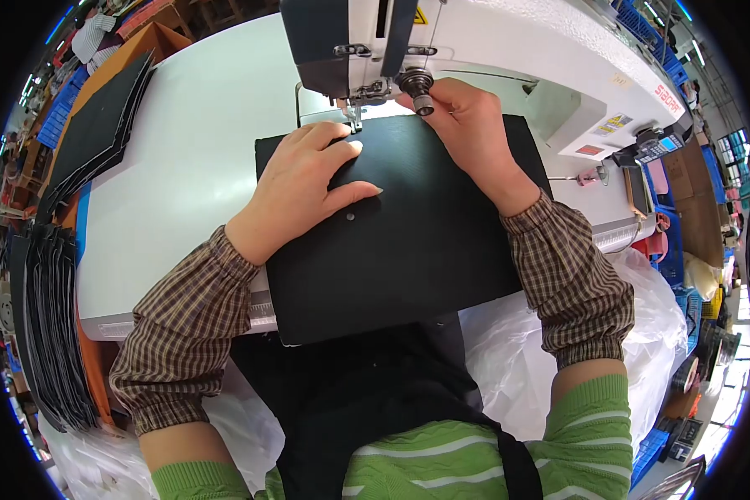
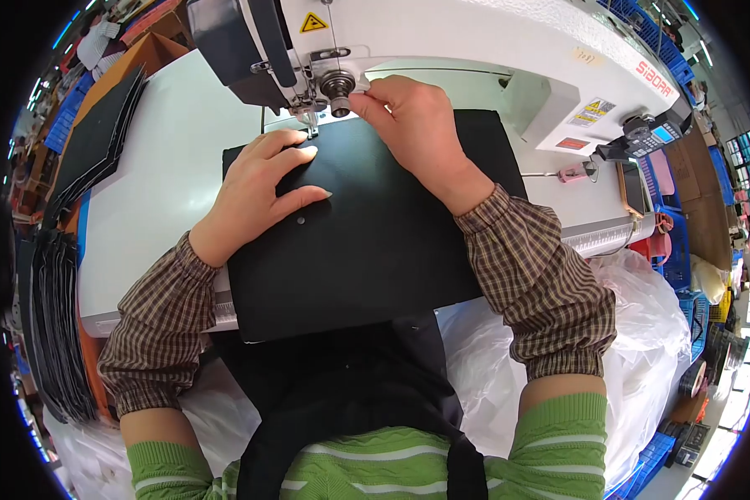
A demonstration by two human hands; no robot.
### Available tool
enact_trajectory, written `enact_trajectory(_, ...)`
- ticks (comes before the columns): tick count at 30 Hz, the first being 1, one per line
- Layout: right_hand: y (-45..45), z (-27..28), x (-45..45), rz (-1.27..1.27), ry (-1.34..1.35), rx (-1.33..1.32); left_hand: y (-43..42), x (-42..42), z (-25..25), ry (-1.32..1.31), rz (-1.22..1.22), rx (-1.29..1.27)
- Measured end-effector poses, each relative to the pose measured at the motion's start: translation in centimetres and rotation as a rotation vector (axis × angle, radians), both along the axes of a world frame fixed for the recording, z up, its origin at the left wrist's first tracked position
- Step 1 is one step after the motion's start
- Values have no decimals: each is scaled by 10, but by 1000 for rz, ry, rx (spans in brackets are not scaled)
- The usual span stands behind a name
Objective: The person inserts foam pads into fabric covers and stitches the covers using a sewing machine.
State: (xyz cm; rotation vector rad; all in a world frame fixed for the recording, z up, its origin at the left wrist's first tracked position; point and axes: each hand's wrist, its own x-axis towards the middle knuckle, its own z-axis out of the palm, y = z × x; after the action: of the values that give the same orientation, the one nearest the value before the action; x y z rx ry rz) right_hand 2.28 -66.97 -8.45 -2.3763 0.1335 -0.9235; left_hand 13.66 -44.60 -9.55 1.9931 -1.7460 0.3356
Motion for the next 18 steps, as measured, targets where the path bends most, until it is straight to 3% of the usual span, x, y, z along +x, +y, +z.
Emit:
enact_trajectory(4, 3, 6, -2, -11, 21, 26, 2, -4, 4, 19, 14, 31)
enact_trajectory(13, 23, 21, -20, -30, 210, -179, 5, -8, 6, 11, 19, 32)
enact_trajectory(15, 35, 14, -37, 40, 197, -364, 4, -6, 4, 9, 23, 24)
enact_trajectory(18, 61, 22, -72, 162, 295, -381, 2, -5, 4, 16, 29, 2)
